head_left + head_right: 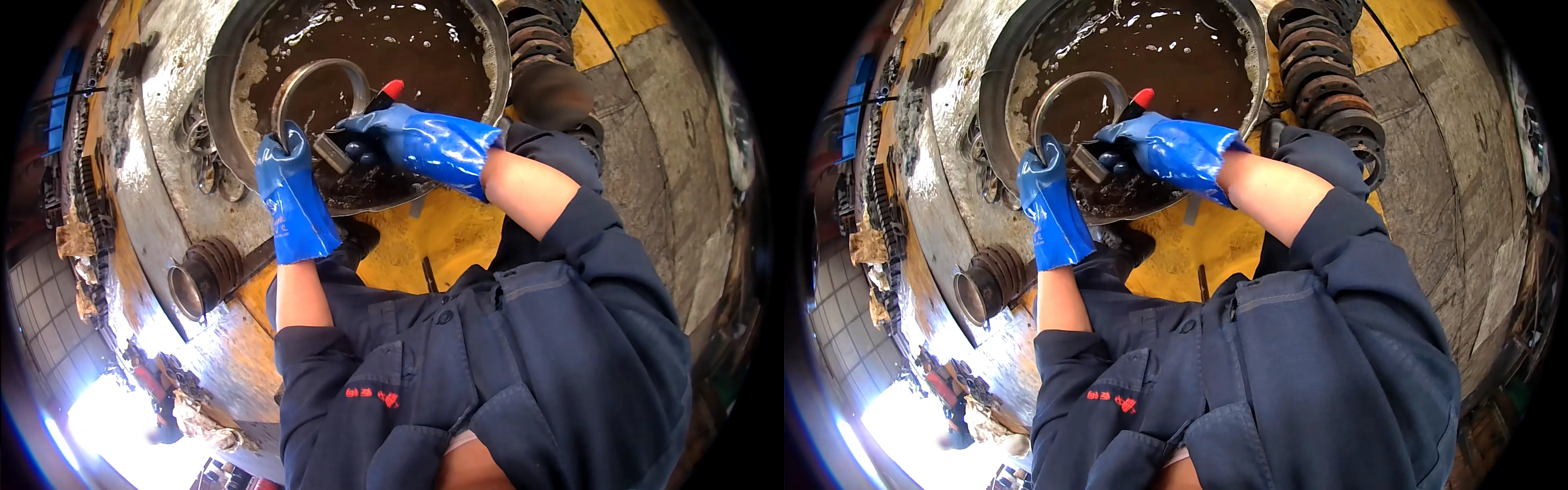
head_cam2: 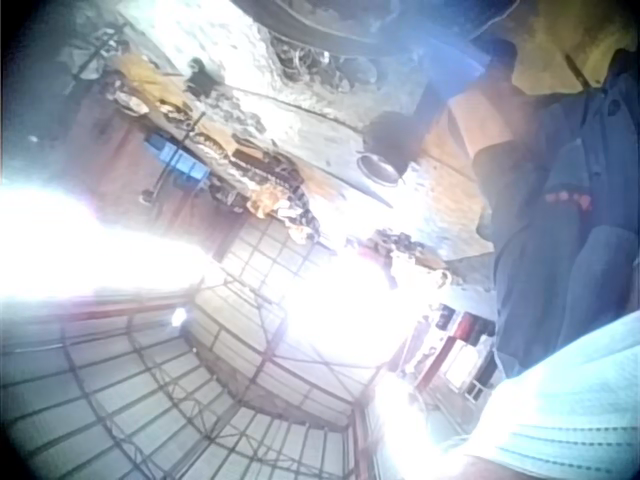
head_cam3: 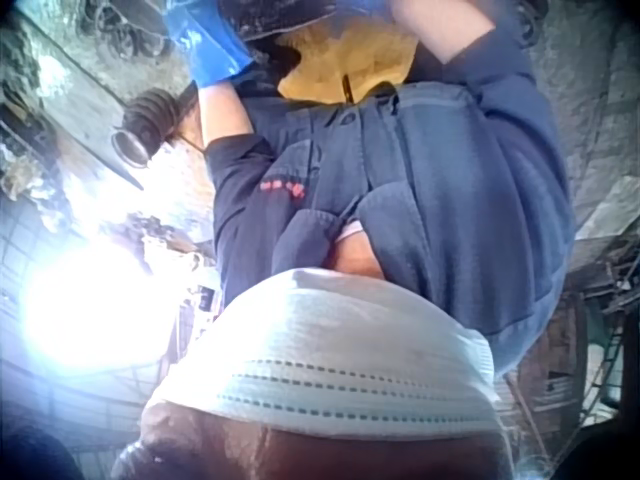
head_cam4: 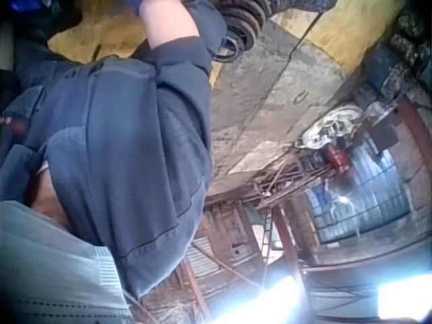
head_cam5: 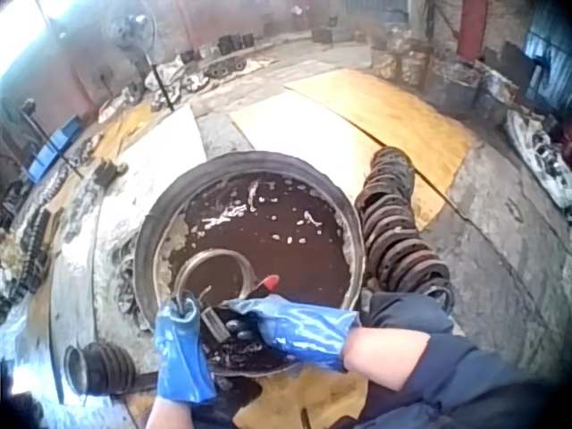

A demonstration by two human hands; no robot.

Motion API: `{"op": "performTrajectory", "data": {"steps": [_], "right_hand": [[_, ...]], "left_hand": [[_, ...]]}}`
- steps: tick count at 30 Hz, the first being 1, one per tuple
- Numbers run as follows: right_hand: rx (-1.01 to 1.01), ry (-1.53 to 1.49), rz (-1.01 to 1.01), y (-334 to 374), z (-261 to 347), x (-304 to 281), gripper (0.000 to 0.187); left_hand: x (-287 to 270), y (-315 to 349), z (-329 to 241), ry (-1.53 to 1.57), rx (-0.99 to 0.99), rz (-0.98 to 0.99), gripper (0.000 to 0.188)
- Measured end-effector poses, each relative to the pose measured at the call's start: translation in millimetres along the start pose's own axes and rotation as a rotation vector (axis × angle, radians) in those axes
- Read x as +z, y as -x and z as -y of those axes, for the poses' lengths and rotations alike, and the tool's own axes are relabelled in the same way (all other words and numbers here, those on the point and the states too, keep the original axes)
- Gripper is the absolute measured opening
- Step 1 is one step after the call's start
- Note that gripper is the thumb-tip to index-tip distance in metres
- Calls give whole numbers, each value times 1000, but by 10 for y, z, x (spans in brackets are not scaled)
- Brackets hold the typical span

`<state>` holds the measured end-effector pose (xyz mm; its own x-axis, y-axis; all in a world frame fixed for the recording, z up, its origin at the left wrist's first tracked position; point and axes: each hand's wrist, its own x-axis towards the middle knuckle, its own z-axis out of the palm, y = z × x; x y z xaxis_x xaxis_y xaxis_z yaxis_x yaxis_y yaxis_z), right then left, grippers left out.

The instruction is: The person scrubs metal rings with a brush inside a bucket of dark liquid, then places the cleaned rings on a nearby metal surface. The person repeats this process for multiple rings throughout the clip.

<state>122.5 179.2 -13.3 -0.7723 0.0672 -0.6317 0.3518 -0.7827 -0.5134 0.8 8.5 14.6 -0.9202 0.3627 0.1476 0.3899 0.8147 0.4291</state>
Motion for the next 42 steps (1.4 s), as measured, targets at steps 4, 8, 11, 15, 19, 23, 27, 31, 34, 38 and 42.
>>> {"op": "performTrajectory", "data": {"steps": [4, 8, 11, 15, 19, 23, 27, 31, 34, 38, 42], "right_hand": [[-176, -34, 52, 132, 182, 115, 25], [-476, 378, -94, 321, 522, -137, 35], [-383, 722, -258, -4, 420, -309, 52], [-283, 815, -223, -64, 360, -172, 60], [-265, 648, -117, 185, 426, 21, 66], [-233, 748, -203, 15, 412, -139, 62], [-366, 996, -364, 205, 513, -1, 44], [-786, 1368, -531, 290, 418, -8, 33], [-819, 1616, -463, 217, 406, -2, 29], [-810, 1799, -322, 133, 306, 31, 26], [-632, 1600, -326, 126, 322, 9, 25]], "left_hand": [[4, -49, 105, 300, -177, 45, 37], [-80, -97, -2, 823, -434, 54, 41], [-238, -78, -2, 851, -442, 125, 44], [-327, 39, -102, 978, -461, 252, 53], [-254, 118, -133, 1031, -444, 416, 54], [-133, 105, -127, 1033, -464, 426, 49], [-185, -94, 29, 501, -187, 138, 59], [-247, -162, 2, 47, 208, -91, 72], [-180, -190, -99, -41, 549, -162, 65], [-122, -151, -29, 415, 455, 197, 43], [-239, -80, -45, 396, 82, 486, 32]]}}
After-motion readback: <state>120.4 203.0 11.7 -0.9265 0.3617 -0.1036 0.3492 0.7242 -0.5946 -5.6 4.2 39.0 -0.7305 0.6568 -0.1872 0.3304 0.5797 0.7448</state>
